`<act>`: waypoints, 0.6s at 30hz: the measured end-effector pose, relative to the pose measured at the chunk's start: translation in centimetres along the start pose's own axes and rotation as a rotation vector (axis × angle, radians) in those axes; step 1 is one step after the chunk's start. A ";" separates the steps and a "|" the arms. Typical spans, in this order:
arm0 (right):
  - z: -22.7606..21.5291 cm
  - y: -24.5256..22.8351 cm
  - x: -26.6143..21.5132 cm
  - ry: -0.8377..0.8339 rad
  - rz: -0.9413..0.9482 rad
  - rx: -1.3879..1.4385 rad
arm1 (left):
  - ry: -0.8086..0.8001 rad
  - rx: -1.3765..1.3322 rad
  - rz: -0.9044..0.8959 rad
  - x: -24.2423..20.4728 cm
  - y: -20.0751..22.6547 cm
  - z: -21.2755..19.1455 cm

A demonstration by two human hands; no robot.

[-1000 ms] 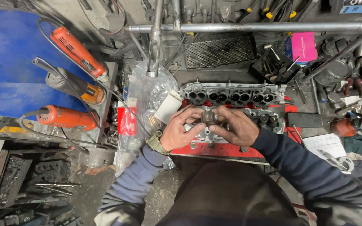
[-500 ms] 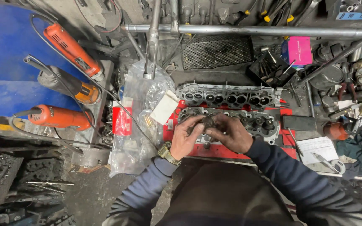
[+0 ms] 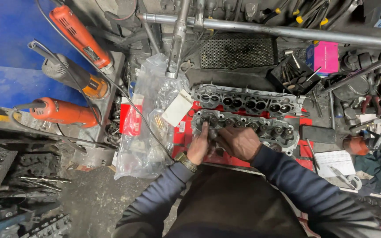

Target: The person assembles a cylinder head by inserting valve springs and retainers into the bores. They use a specialized tool to compress the springs and secure the retainers. The person then places the camshaft into the cylinder head and wipes the surface with a cloth.

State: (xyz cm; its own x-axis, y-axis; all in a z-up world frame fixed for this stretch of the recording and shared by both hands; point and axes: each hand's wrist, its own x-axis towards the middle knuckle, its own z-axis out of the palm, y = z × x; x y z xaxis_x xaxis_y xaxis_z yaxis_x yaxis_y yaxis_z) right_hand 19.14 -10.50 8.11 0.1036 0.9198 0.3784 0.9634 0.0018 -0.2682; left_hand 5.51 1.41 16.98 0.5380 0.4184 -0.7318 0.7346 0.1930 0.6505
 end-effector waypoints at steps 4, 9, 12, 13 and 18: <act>4.2 3.7 1.0 -0.038 -0.014 -0.096 | -0.009 -0.007 0.063 3.9 -2.3 -1.3; 9.8 9.8 3.0 -0.199 0.392 -0.097 | 0.179 -0.104 0.363 15.4 -9.0 -2.5; 12.8 12.5 4.8 -0.337 0.567 -0.184 | 0.349 0.070 0.492 14.5 -9.1 -3.8; 13.7 13.2 4.9 -0.337 0.568 -0.183 | 0.349 0.071 0.492 14.6 -9.1 -4.1; 16.0 13.7 6.1 -0.426 0.660 -0.185 | 0.423 0.171 0.453 15.2 -9.4 -5.2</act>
State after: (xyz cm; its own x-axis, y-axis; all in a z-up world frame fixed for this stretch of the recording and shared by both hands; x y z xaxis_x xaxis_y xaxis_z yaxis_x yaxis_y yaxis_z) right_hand 28.98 1.45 -7.38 0.5984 0.7791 -0.1870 0.7655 -0.6248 -0.1538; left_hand 4.66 10.58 0.81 0.6269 0.7456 -0.2258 0.5470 -0.2149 0.8091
